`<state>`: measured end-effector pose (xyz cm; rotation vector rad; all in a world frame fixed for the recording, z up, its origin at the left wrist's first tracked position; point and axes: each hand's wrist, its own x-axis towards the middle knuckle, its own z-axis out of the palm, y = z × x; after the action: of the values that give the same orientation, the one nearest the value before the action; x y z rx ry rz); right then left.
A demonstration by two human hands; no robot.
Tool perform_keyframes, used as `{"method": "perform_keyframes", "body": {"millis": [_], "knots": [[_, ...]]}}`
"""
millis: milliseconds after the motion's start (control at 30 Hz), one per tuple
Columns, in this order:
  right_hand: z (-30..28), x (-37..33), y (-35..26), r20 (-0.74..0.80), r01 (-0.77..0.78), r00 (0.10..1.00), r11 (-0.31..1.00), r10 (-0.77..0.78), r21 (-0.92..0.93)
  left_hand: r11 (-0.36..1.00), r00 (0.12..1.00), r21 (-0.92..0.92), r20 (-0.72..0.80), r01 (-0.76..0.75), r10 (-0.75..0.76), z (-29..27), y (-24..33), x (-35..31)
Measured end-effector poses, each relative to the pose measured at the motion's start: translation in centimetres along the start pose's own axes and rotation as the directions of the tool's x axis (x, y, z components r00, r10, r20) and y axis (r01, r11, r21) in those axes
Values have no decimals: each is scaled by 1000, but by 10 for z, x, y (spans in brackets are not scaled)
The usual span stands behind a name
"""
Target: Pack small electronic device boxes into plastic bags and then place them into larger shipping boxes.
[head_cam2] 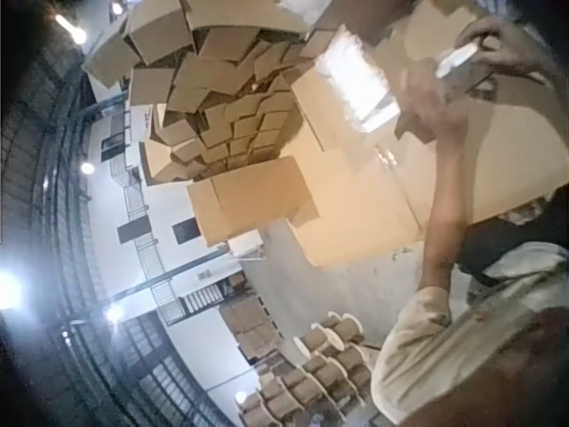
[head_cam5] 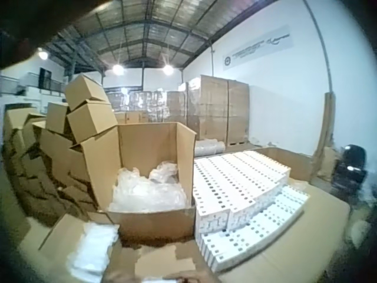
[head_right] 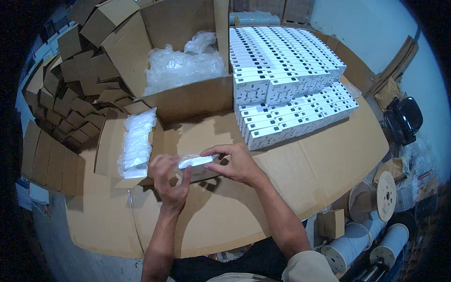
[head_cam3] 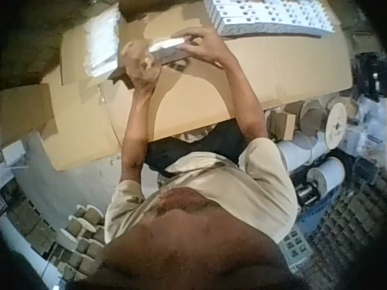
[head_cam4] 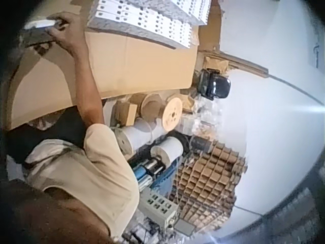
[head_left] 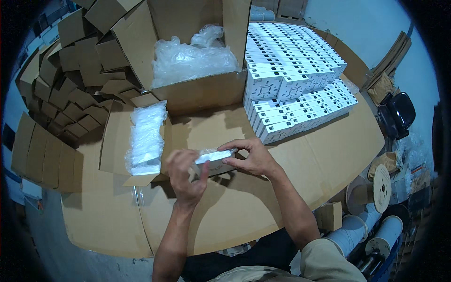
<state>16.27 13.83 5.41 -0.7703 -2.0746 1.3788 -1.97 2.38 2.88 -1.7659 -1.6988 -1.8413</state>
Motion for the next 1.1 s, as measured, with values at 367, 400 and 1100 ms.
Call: {"method": "perform_keyframes", "body": {"millis": [367, 400, 1100], "knots": [[-4, -4, -2, 20, 33, 999, 998, -32, -52, 974, 956, 191, 287, -124, 65, -2, 5, 3], [-4, -4, -4, 36, -4, 999, 998, 6, -57, 976, 956, 180, 287, -122, 66, -3, 3, 3], [-4, -9, -8, 6, 153, 988, 958, -156, -241, 910, 862, -48, 345, 412, -372, -16, 0, -45]]}}
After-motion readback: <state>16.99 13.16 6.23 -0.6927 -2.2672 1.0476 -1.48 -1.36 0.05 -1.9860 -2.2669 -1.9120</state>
